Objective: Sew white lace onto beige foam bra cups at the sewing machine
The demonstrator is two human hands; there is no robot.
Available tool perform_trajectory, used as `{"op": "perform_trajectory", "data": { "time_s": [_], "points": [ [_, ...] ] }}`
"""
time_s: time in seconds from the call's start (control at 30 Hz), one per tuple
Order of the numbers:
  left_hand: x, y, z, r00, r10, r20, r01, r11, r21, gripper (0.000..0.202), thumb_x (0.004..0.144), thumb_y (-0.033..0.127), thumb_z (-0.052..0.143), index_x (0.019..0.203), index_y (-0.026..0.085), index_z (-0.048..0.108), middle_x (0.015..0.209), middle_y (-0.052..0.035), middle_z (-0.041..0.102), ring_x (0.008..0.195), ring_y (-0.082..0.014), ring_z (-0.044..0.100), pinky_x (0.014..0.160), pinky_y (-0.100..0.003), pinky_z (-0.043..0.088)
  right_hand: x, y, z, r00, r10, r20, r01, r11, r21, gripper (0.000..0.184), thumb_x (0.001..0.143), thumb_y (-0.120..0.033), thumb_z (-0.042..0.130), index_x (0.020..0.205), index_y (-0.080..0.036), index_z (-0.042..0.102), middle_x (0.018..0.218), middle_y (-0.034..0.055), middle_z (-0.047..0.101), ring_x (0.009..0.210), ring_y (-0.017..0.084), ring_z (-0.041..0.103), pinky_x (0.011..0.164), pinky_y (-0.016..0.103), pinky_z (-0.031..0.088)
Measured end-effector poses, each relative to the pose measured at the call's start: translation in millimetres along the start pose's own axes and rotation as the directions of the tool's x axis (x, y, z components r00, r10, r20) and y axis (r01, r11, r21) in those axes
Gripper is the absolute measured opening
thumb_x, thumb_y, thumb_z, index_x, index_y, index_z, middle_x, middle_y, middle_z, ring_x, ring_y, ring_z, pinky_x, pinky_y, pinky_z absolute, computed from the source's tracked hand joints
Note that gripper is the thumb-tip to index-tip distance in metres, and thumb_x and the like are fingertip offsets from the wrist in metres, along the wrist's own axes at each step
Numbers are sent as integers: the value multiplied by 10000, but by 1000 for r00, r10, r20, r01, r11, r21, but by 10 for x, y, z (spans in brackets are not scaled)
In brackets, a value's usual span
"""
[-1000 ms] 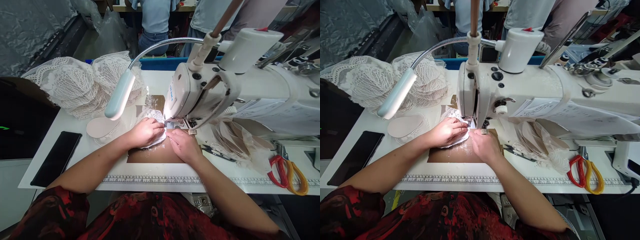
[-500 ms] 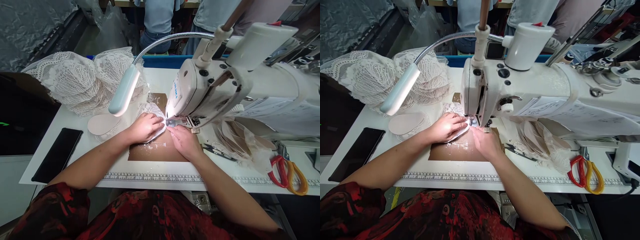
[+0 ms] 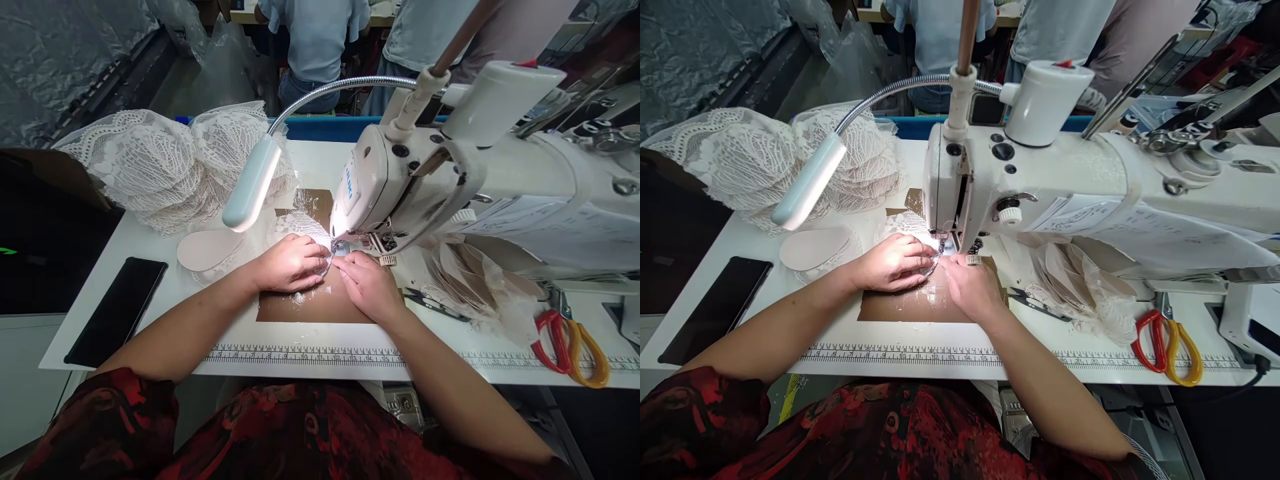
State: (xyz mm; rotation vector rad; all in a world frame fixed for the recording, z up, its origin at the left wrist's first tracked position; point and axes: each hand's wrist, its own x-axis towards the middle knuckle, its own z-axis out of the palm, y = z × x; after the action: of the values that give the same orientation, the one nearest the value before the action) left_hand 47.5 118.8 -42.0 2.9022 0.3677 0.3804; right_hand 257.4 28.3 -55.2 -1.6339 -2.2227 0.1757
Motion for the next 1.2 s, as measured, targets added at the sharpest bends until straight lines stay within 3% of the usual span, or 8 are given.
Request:
{"op": "perform_trajectory", "data": {
  "time_s": [0.37, 0.63, 0.9, 1.2],
  "points": [
    [10, -55, 25, 994, 6, -112, -16, 996, -87, 259, 915, 253, 452, 1049, 150, 648, 1118, -102, 657, 968, -218, 585, 842, -359, 464, 46, -46, -30, 987, -91, 132, 106, 988, -111, 462, 819, -74, 418, 1192, -226, 642, 942, 54, 621, 725, 159, 493, 594, 276, 321],
    [9, -59, 29, 992, 6, -124, -15, 997, -71, 269, 935, 251, 432, 1060, 142, 644, 1057, -113, 666, 941, -214, 586, 819, -351, 475, 17, -11, -37, 982, -128, 139, 144, 984, -109, 452, 805, -67, 408, 1157, -192, 663, 899, 64, 610, 678, 154, 450, 573, 278, 289],
    [17, -62, 41, 992, 0, -127, -6, 999, -45, 276, 936, 249, 423, 1054, 132, 644, 1034, -120, 667, 917, -215, 585, 796, -350, 479, 66, -65, -45, 973, -27, 229, 68, 982, -173, 496, 805, -88, 405, 1239, -234, 596, 904, 54, 589, 679, 161, 440, 562, 284, 240],
    [11, -37, 39, 998, 34, -56, -33, 999, 29, 316, 946, 255, 412, 1157, 140, 618, 1191, -122, 642, 979, -223, 576, 821, -361, 457, -1, -85, -68, 978, 16, 209, 46, 957, -287, 417, 841, -90, 405, 1170, -206, 635, 882, 68, 613, 757, 192, 479, 644, 315, 270]
  ]
}}
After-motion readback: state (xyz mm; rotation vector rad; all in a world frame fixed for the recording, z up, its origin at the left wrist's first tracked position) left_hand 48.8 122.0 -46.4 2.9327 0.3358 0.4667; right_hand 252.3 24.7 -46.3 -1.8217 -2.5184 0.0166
